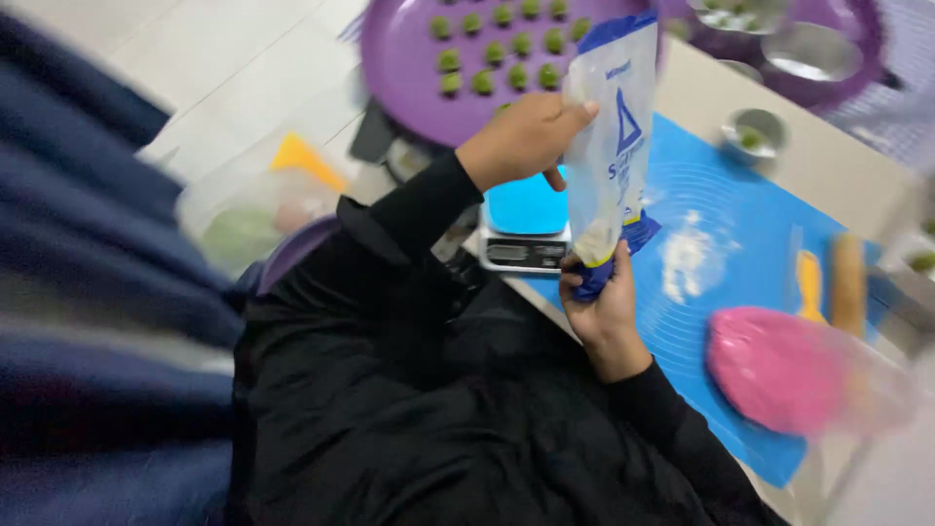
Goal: Kneading a ball of pink dough on a silicone mat, involving folding and pressing with hands.
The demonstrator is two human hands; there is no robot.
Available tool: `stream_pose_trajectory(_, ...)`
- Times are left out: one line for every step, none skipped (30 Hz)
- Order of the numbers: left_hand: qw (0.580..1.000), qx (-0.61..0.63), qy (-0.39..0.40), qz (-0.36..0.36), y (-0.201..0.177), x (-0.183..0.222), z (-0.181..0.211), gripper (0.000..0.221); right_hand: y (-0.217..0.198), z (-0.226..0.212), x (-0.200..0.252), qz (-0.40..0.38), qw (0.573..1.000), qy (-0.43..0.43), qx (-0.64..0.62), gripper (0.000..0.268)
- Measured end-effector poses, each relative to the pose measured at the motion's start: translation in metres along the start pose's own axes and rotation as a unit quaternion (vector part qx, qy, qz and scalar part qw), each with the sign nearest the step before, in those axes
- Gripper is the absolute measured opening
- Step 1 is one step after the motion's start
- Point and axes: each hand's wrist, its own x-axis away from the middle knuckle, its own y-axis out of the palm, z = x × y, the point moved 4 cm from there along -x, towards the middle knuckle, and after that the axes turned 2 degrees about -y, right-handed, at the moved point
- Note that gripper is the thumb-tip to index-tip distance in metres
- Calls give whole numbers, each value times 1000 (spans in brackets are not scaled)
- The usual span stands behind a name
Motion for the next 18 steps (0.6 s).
stream_pose_trajectory(1000, 1, -15, 21, -12, 8, -10, 48, 0, 10, -1, -2, 1000, 25, 5, 43)
stream_pose_trajectory(997, 61, -26, 35, -25, 15, -19, 46, 1, 20, -3, -19, 997, 45, 53, 47)
stream_pose_trajectory(991, 120, -35, 50, -37, 22, -27, 45, 3, 29, -5, -38, 992, 64, 100, 52)
stream_pose_trajectory(990, 118, -42, 64, -53, 36, -32, 45, 2, 38, -5, -42, 991, 78, 100, 52)
stream_pose_trajectory(991, 112, 1, 69, -68, 48, -32, 40, 4, 48, -3, -81, 982, 114, 130, 60)
stream_pose_trajectory(991, 104, 47, 68, -81, 59, -29, 36, 5, 56, -1, -119, 970, 143, 157, 70)
stream_pose_trajectory(991, 99, 43, 75, -104, 66, -46, 36, 0, 60, -2, -124, 968, 151, 155, 70)
stream_pose_trajectory(932, -245, 216, 155, -124, 75, -45, 34, -9, 62, -2, -101, 962, 173, 187, 63)
stream_pose_trajectory(727, -552, 355, 203, -132, 86, -51, 48, -19, 63, -2, -79, 953, 195, 219, 56)
stream_pose_trajectory(727, -552, 355, 202, -148, 99, -53, 48, -25, 60, -3, -78, 953, 195, 217, 56)
stream_pose_trajectory(706, -585, 335, 216, -164, 111, -56, 35, -31, 57, -5, -79, 958, 186, 204, 49)
stream_pose_trajectory(685, -616, 314, 231, -178, 123, -59, 23, -38, 52, -5, -79, 962, 177, 191, 43)
stream_pose_trajectory(687, -614, 314, 230, -180, 132, -59, 23, -43, 49, -3, -76, 962, 177, 191, 43)
stream_pose_trajectory(795, -507, 221, 251, -194, 138, -63, 15, -47, 45, -3, -72, 963, 170, 195, 42)
stream_pose_trajectory(877, -383, 121, 263, -205, 145, -70, 17, -51, 41, -2, -69, 964, 163, 200, 40)
stream_pose_trajectory(878, -381, 121, 264, -212, 147, -86, 17, -52, 39, 0, -67, 964, 163, 201, 40)
stream_pose_trajectory(891, -293, 48, 343, -229, 151, -108, 26, -54, 37, 2, -50, 964, 151, 212, 39)
stream_pose_trajectory(888, -198, -27, 414, -243, 156, -131, 35, -56, 35, 4, -34, 964, 139, 223, 37)
